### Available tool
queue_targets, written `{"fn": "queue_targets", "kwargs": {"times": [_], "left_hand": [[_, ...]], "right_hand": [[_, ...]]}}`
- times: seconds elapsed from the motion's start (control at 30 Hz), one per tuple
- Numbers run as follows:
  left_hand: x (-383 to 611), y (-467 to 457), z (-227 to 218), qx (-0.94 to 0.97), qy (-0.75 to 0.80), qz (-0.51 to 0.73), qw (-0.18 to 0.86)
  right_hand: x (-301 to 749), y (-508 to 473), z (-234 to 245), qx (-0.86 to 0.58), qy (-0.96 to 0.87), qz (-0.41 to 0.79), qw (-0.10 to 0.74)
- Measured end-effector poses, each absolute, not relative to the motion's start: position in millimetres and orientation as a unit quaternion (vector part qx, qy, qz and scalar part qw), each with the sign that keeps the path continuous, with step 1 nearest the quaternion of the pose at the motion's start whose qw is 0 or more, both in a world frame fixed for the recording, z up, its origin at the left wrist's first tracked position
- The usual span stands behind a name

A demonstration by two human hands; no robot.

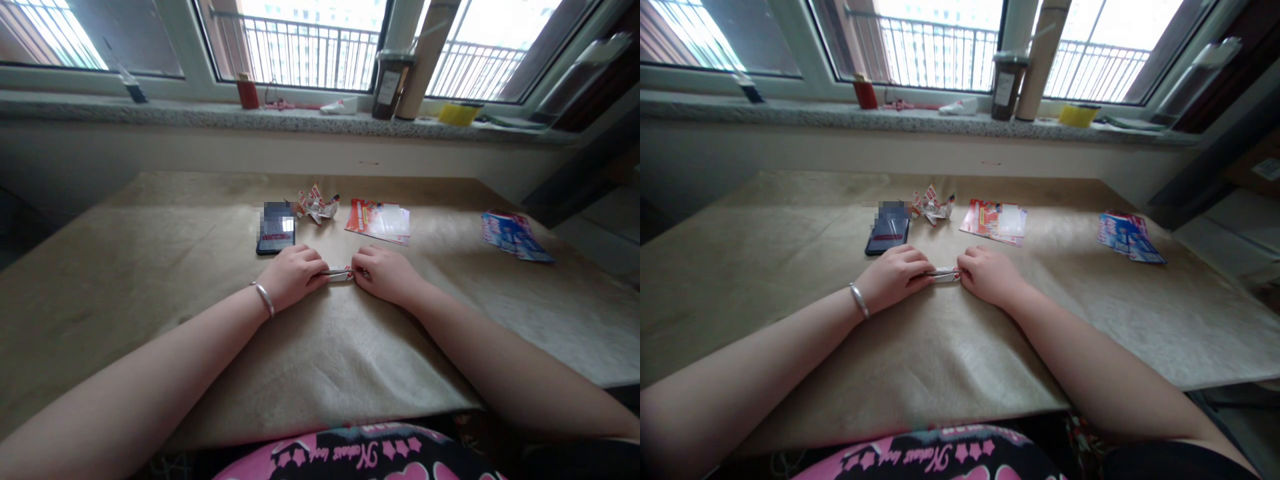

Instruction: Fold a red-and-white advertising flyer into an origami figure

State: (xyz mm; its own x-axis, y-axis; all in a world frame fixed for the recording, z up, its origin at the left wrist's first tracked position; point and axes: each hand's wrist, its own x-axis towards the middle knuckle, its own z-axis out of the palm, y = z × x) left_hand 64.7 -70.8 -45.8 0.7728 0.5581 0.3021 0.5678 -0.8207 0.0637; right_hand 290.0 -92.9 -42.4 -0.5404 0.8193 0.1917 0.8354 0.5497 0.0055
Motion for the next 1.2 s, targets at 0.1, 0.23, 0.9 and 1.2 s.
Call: {"fn": "queue_targets", "kwargs": {"times": [0.1, 0.23, 0.9, 1.2], "left_hand": [[65, -70, -47, -0.947, -0.281, -0.15, 0.03], [68, -73, -44, -0.948, -0.285, -0.131, 0.046], [67, -68, -50, -0.907, -0.344, -0.197, -0.141], [64, -67, -45, -0.859, -0.326, -0.229, -0.321]], "right_hand": [[290, -93, -42, -0.472, -0.876, -0.051, 0.081], [287, -94, -42, -0.464, -0.88, -0.041, 0.091], [288, -93, -50, -0.368, -0.878, 0.161, 0.259], [287, -89, -56, -0.38, -0.837, 0.251, 0.304]]}}
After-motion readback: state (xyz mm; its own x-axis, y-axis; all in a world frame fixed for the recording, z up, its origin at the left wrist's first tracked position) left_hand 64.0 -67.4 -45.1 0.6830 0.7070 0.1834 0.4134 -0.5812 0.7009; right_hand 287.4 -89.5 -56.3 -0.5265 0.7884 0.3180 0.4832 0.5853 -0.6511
